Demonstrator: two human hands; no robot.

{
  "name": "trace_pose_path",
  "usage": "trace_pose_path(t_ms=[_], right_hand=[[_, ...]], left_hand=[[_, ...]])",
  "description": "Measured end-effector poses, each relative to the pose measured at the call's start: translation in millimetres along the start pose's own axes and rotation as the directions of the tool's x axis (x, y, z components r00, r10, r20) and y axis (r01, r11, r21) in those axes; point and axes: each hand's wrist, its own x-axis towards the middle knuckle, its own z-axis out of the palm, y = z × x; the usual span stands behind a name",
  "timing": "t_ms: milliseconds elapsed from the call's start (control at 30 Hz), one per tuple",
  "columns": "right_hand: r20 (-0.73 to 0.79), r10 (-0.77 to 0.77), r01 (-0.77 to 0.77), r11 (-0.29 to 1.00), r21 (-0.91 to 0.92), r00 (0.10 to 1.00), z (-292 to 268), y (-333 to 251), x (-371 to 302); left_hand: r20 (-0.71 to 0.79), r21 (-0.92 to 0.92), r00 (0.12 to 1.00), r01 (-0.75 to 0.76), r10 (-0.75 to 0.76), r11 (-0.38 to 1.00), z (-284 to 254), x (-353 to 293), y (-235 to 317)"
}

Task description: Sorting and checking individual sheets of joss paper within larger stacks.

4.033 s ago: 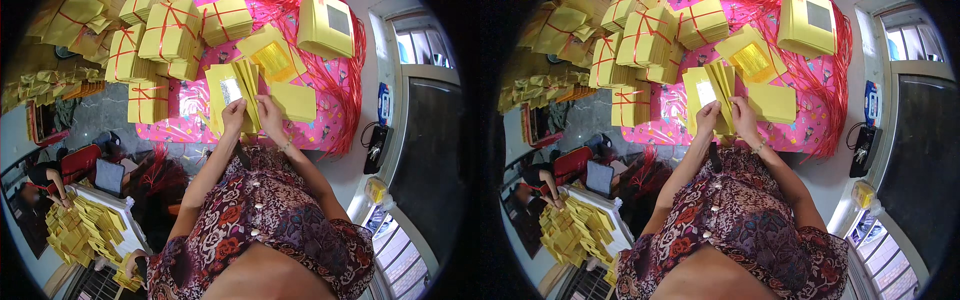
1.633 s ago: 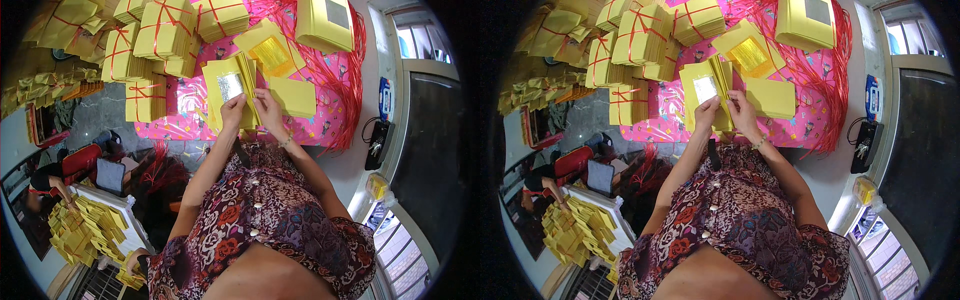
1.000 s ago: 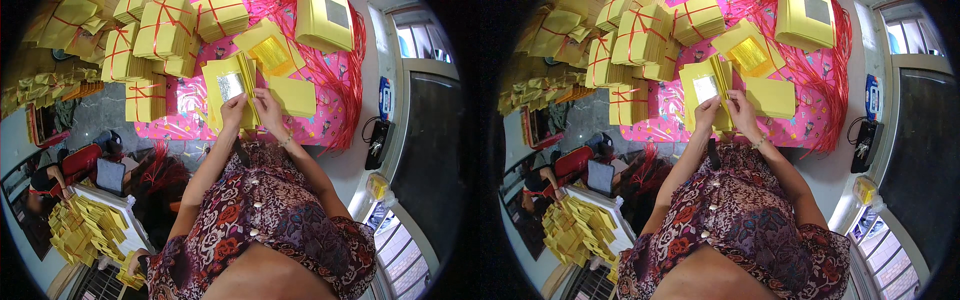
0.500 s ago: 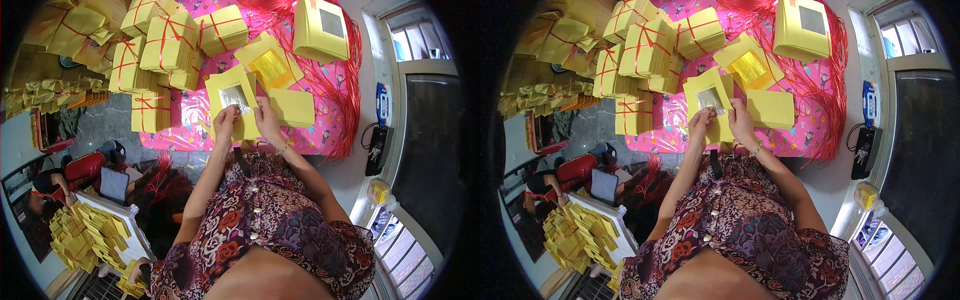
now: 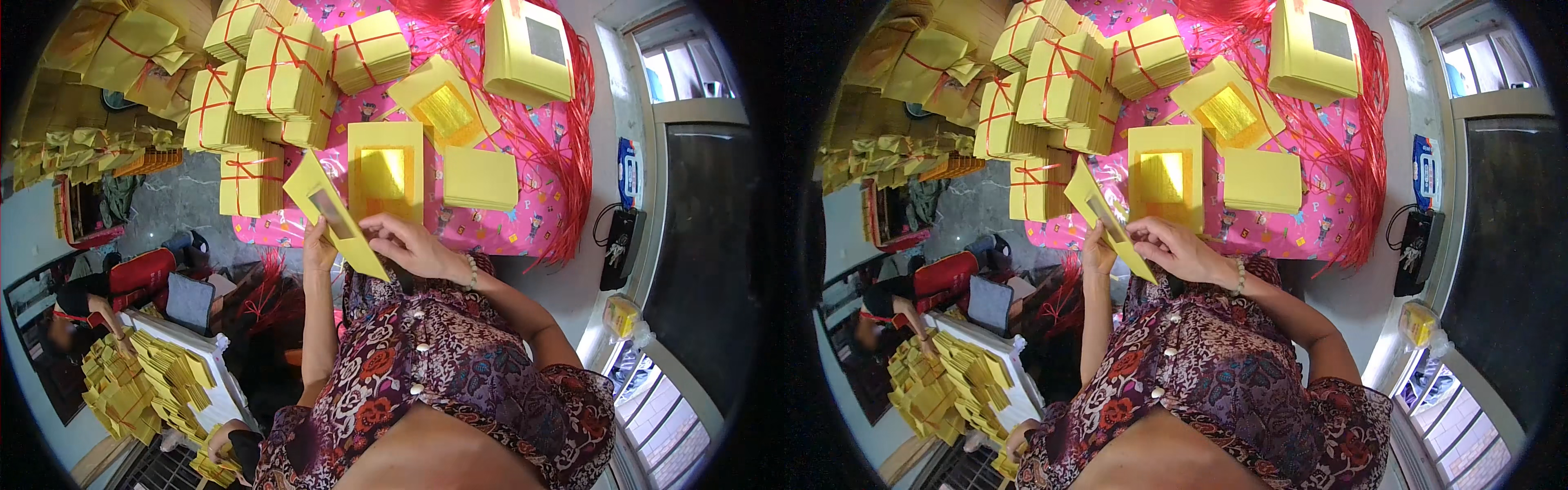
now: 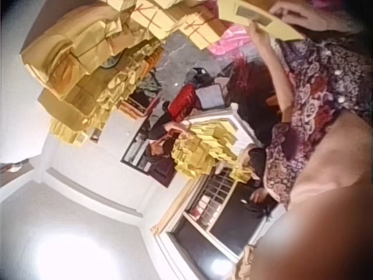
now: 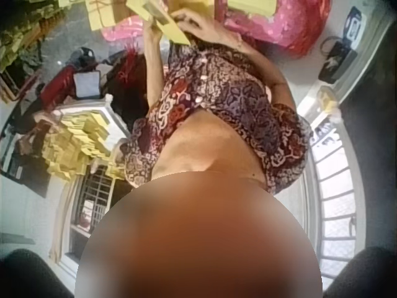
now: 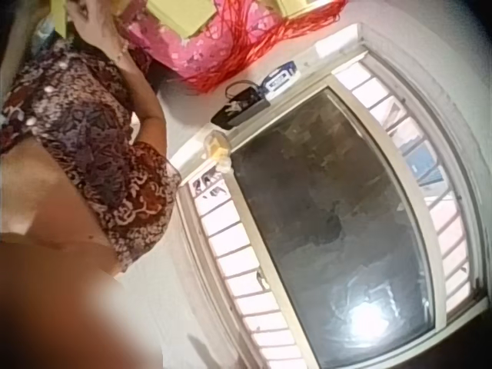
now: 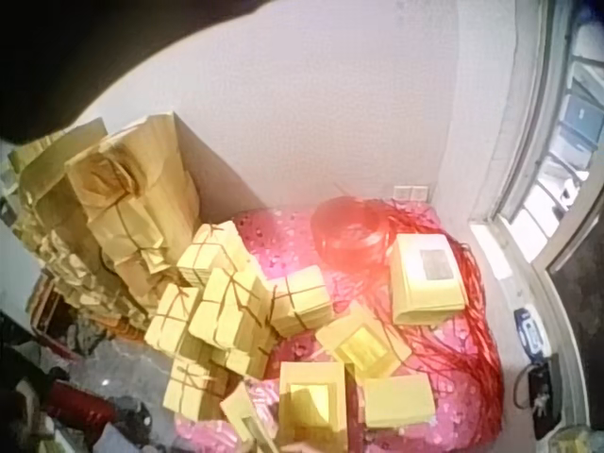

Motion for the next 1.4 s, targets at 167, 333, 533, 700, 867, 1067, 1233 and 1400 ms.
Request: trace_pose_path(t_ms=[167, 333, 533, 700, 867, 1067, 1233, 1400], right_hand=[[-0.436, -0.151, 0.001, 0.945, -0.326, 0.887, -43.7, 51.2, 6.6], [-0.604, -0.566, -0.219, 0.603, -0.767, 0.561, -189.3, 65.0, 12.0], [-0.549, -0.643, -0.441, 0.341, -0.83, 0.535, -296.9, 35.5, 8.3], [-0.395, -0.488, -0.273, 0.303, -0.913, 0.778, -341.7, 41.8, 4.6], [-0.364, -0.402, -0.226, 0.351, -0.909, 0.84, -348.3, 38.2, 3.7], [-0.355, -0.39, -0.22, 0.35, -0.911, 0.85, -354.6, 38.1, -1.2], [-0.36, -0.419, -0.197, 0.383, -0.903, 0.834, -358.5, 43.1, -2.3], [-0.371, -0.453, -0.188, 0.399, -0.898, 0.811, -352.5, 40.1, -1.6]], left_hand=[[-0.105, -0.258, 0.993, 0.017, -0.046, 0.966, -21.6, -8.3, -4.0], [-0.139, -0.171, 0.989, 0.029, -0.054, 0.985, -9.2, -6.7, -3.4], [-0.034, 0.007, 0.998, 0.045, -0.044, 0.999, 37.9, 18.3, -18.3], [0.061, 0.052, 0.984, 0.165, -0.168, 0.985, 44.0, 48.0, -40.7], [0.036, 0.101, 0.985, 0.165, -0.17, 0.981, 49.7, 58.3, -56.9], [0.047, 0.175, 0.977, 0.197, -0.208, 0.965, 53.8, 56.4, -59.8], [-0.075, 0.134, 0.978, 0.203, -0.194, 0.97, 71.8, 49.5, -56.3], [-0.006, 0.191, 0.984, 0.177, -0.179, 0.966, 57.9, 53.0, -59.2]])
